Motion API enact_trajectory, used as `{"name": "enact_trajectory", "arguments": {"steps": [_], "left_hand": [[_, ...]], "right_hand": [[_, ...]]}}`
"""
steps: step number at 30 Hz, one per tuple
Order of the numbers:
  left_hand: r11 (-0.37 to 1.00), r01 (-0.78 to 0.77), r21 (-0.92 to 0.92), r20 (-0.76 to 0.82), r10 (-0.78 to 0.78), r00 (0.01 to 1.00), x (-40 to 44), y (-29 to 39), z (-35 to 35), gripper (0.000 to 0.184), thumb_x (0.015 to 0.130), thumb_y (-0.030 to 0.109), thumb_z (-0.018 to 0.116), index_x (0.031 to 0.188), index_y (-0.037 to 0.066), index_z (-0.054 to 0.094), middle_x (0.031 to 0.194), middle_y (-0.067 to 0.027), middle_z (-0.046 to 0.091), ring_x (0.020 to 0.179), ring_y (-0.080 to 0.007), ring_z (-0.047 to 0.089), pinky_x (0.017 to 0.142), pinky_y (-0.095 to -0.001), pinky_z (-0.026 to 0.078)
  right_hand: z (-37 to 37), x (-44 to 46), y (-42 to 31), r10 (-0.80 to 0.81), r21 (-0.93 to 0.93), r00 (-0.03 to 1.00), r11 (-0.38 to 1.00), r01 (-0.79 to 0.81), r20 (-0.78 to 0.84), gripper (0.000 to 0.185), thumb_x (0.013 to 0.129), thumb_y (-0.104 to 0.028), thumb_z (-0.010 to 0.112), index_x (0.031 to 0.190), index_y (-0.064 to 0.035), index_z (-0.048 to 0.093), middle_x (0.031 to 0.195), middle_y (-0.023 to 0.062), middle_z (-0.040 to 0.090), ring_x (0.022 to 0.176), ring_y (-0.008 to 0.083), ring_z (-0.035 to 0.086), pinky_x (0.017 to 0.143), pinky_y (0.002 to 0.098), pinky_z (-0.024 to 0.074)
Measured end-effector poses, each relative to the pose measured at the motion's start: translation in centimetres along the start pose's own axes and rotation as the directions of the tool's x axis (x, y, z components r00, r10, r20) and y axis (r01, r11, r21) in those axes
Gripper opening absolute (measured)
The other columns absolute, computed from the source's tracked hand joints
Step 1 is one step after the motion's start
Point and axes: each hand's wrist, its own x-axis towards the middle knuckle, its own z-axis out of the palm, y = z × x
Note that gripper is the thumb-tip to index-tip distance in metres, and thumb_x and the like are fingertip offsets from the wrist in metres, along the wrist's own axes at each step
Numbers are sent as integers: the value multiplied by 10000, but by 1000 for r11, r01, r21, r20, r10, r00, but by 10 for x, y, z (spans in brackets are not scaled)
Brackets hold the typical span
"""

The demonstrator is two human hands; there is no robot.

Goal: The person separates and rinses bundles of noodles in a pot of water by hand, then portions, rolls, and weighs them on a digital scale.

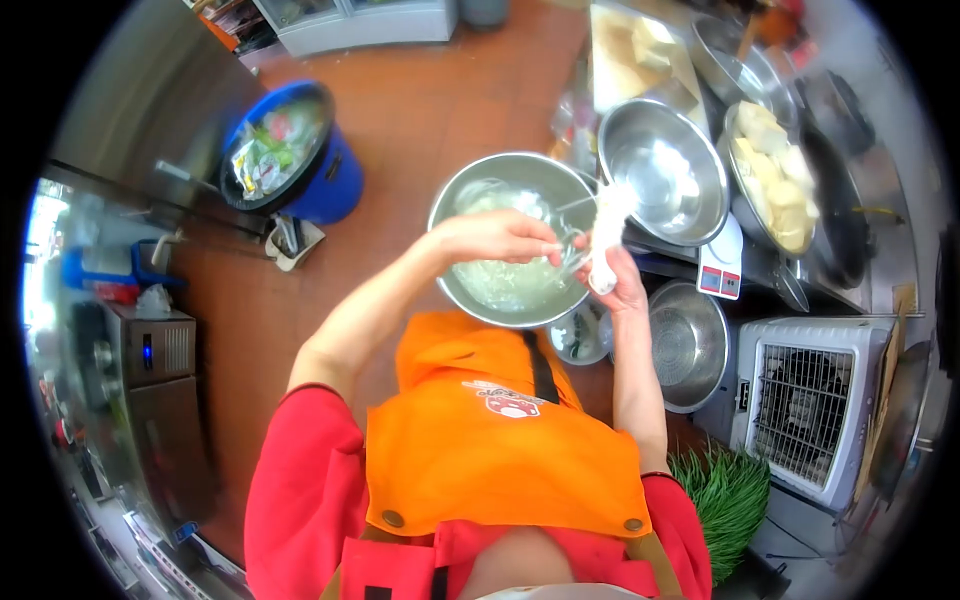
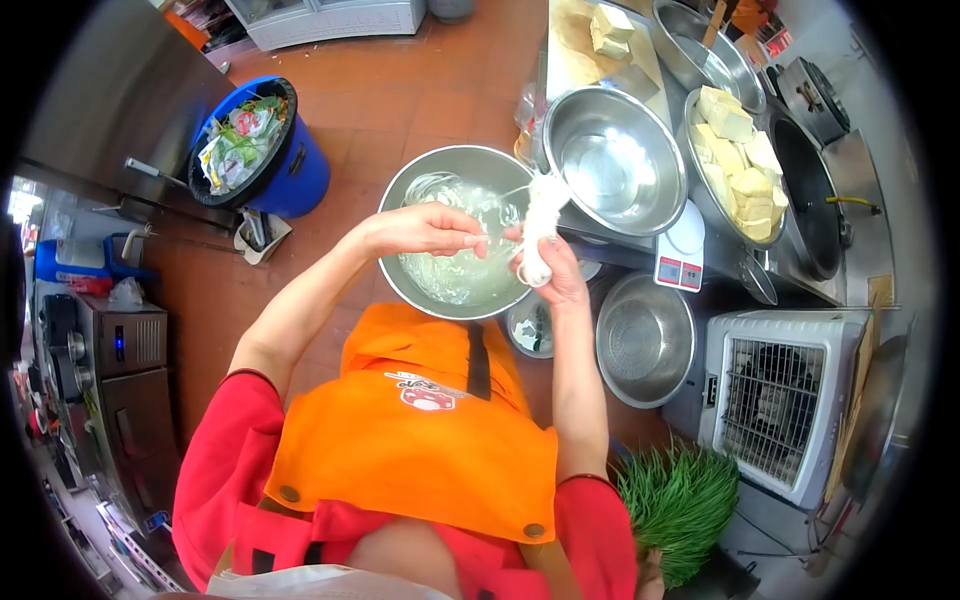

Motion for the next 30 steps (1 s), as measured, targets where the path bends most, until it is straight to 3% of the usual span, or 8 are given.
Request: {"name": "enact_trajectory", "arguments": {"steps": [3,6,10,12,16,21,24,30], "left_hand": [[994,-22,-105,-54,16,998,12,-11,-3,225,956,265,549,1007,74,657,689,71,465,612,-41,383,551,-198,332],[962,-148,-230,-239,92,967,8,-18,-21,195,945,239,567,991,74,662,690,67,496,593,-30,405,528,-189,335],[760,-380,-528,-529,56,847,-18,-32,-58,158,941,203,565,891,65,625,586,75,440,485,-20,327,490,-180,301],[658,-507,-558,-609,90,788,-31,-53,-75,149,951,187,543,894,62,601,565,72,419,464,-28,304,478,-187,290],[716,-423,-555,-659,-68,749,-31,-111,-79,159,962,192,523,884,71,592,564,69,423,465,-30,318,473,-190,288],[695,-377,-612,-665,-195,721,-14,-146,-60,189,966,229,526,858,88,589,574,74,439,470,-33,320,483,-197,303],[730,-337,-595,-616,-145,774,-7,-153,-52,193,966,239,525,855,95,590,582,78,442,484,-33,325,504,-191,311],[738,-351,-576,-617,-111,779,-1,-173,-55,195,969,240,517,858,98,594,605,80,455,510,-26,349,520,-186,321]], "right_hand": [[6,11,16,59,-13,998,998,-59,5,542,804,-246,743,1204,22,494,1062,149,607,769,192,631,671,306,531],[12,12,22,112,-112,992,988,-104,63,564,789,-265,754,1201,22,498,1036,160,604,757,200,632,637,294,535],[20,4,6,130,-134,980,985,-110,149,566,786,-276,753,1193,23,497,1015,177,602,746,203,635,627,302,546],[15,1,-8,113,-98,974,991,-95,194,539,802,-270,739,1181,23,492,1015,178,591,722,198,630,600,281,524],[45,-7,-45,69,-152,982,987,-42,176,548,804,-287,742,1184,14,485,1021,176,568,689,178,615,569,262,488],[67,-10,-84,143,-164,975,980,-115,169,577,809,-293,740,1196,34,465,1014,184,559,682,188,591,589,277,484],[81,-12,-99,153,-175,972,977,-121,180,590,828,-300,719,1224,39,442,1027,178,540,678,184,574,599,290,478],[116,-11,-120,123,-181,965,980,-81,231,564,841,-276,704,1233,34,442,1025,172,537,690,183,598,606,295,486]]}}
